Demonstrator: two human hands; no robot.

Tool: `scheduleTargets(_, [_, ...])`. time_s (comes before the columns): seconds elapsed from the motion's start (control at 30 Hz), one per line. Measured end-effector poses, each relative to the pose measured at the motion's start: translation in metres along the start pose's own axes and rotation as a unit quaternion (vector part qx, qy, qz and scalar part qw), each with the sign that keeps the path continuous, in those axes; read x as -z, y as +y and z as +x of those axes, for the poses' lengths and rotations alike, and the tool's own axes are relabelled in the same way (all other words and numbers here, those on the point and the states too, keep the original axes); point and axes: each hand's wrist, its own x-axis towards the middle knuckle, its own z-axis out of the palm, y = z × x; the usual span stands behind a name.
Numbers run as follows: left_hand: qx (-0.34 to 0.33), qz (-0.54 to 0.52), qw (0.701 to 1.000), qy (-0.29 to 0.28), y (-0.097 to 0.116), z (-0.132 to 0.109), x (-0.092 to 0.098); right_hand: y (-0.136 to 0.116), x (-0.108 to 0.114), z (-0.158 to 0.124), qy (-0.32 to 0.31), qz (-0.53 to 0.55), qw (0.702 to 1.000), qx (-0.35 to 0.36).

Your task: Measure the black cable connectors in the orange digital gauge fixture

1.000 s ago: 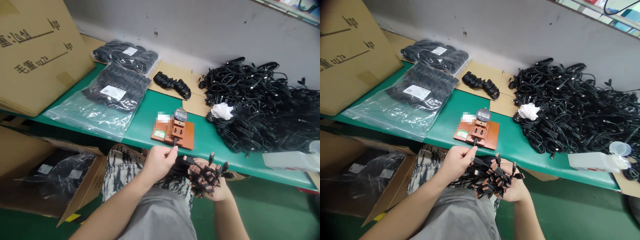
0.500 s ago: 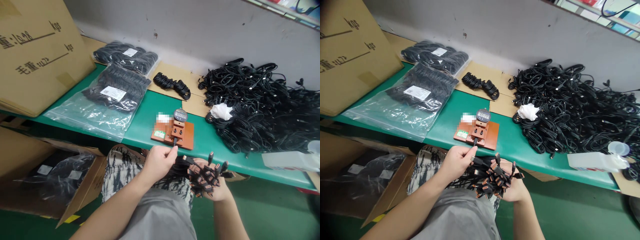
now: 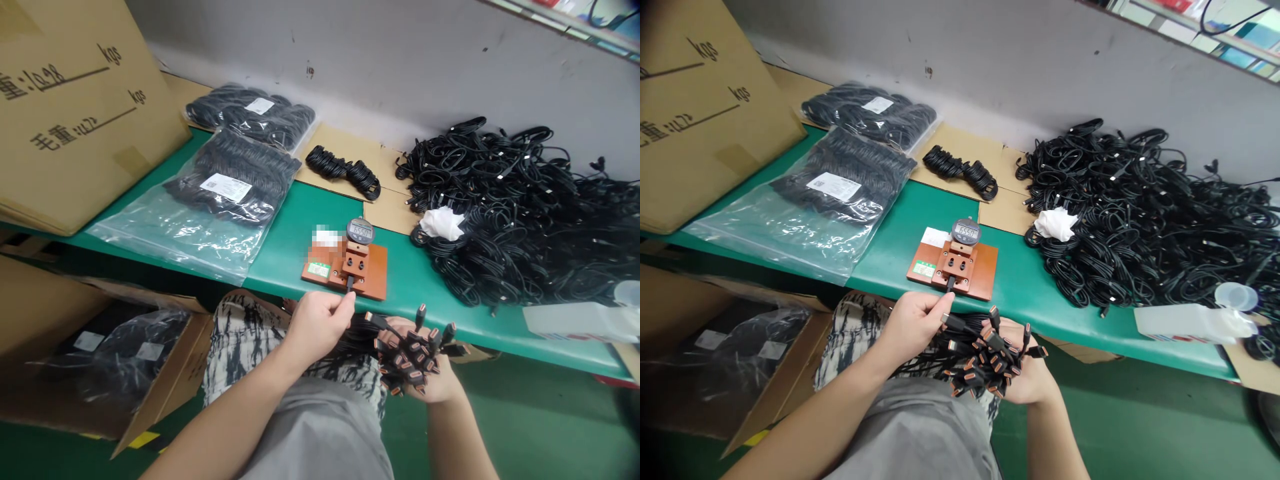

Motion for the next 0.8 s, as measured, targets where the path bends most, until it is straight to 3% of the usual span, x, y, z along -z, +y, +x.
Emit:
scheduleTargets(0.17, [-0.002,-0.007,1.000,-0.006,0.000,0.000,-0.001,0.001,0.000,-0.003,-0.022,0.013,0.999,-0.025])
scheduleTargets(0.53, [0.000,0.001,1.000,-0.007,-0.001,0.001,-0.001,-0.011,-0.001,0.012,0.009,-0.030,0.998,0.050])
scheduleTargets(0.8, [-0.001,0.002,1.000,-0.003,-0.001,0.000,-0.001,-0.005,-0.005,0.004,0.005,-0.028,0.999,0.022])
